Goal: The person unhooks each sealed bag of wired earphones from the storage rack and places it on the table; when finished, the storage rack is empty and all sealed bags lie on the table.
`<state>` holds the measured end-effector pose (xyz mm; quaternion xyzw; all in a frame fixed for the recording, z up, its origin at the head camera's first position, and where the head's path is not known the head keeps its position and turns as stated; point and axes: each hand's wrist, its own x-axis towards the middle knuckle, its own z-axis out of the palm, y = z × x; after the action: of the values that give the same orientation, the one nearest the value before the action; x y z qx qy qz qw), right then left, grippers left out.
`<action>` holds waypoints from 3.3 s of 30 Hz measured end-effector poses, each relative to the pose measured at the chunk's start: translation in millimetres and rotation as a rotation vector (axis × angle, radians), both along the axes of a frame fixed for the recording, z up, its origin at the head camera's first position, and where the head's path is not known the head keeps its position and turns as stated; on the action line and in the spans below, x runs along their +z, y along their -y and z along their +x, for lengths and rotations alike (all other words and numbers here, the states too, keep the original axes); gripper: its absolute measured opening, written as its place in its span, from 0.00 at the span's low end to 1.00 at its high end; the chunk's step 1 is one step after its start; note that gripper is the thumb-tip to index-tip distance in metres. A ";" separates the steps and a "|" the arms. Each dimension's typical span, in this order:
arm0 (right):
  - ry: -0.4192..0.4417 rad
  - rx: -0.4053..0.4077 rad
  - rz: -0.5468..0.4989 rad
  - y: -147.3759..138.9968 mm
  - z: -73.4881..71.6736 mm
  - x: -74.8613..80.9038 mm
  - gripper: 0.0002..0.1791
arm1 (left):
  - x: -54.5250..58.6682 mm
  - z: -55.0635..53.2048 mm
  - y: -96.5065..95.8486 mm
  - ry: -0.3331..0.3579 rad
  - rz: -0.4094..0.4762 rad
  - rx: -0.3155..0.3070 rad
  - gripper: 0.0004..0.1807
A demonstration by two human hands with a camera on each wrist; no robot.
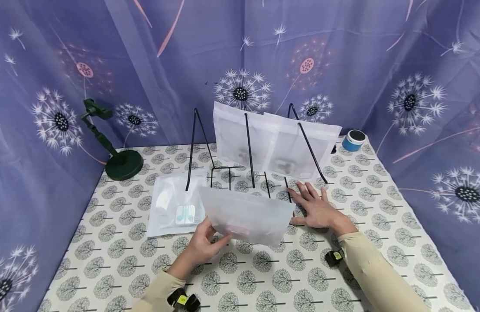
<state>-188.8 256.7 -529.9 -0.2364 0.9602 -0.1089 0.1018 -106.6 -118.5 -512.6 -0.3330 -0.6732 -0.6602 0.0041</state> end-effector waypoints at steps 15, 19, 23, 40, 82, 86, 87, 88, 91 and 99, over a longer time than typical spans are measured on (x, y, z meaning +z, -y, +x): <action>0.013 -0.018 -0.002 4.4 0.6 3.0 0.56 | -1.6 14.1 22.6 -0.079 0.038 0.036 0.35; 0.007 -0.017 -0.005 3.9 0.7 2.4 0.56 | 1.2 19.3 28.8 -0.070 0.031 0.064 0.35; 0.014 -0.022 0.000 3.5 1.0 2.4 0.56 | 1.9 22.5 36.1 -0.107 0.045 0.078 0.34; 0.004 -0.015 -0.007 2.7 0.8 0.9 0.56 | 8.5 39.3 90.4 -0.098 0.099 0.196 0.36; -0.008 -0.009 -0.001 3.6 1.3 3.3 0.55 | 22.0 43.6 222.8 0.227 0.181 0.526 0.41; -0.011 -0.008 0.001 3.3 1.4 3.5 0.55 | 18.2 41.8 231.3 0.195 0.205 0.524 0.41; -0.012 -0.008 0.001 3.2 1.4 3.5 0.55 | 17.8 41.1 233.3 0.185 0.214 0.525 0.42; -0.014 -0.008 0.002 3.2 1.4 3.5 0.55 | 17.5 40.5 235.2 0.176 0.220 0.527 0.42; -0.015 -0.009 -0.003 3.2 1.4 3.7 0.55 | 16.1 39.1 240.6 0.153 0.245 0.534 0.42; -0.002 -0.010 0.001 3.4 3.1 5.4 0.56 | 9.8 39.0 252.7 0.185 0.351 0.590 0.41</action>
<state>-185.7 253.3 -524.5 -0.2314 0.9615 -0.1088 0.1006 -67.6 -371.2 -502.8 -0.0575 -0.6140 -0.7637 0.1907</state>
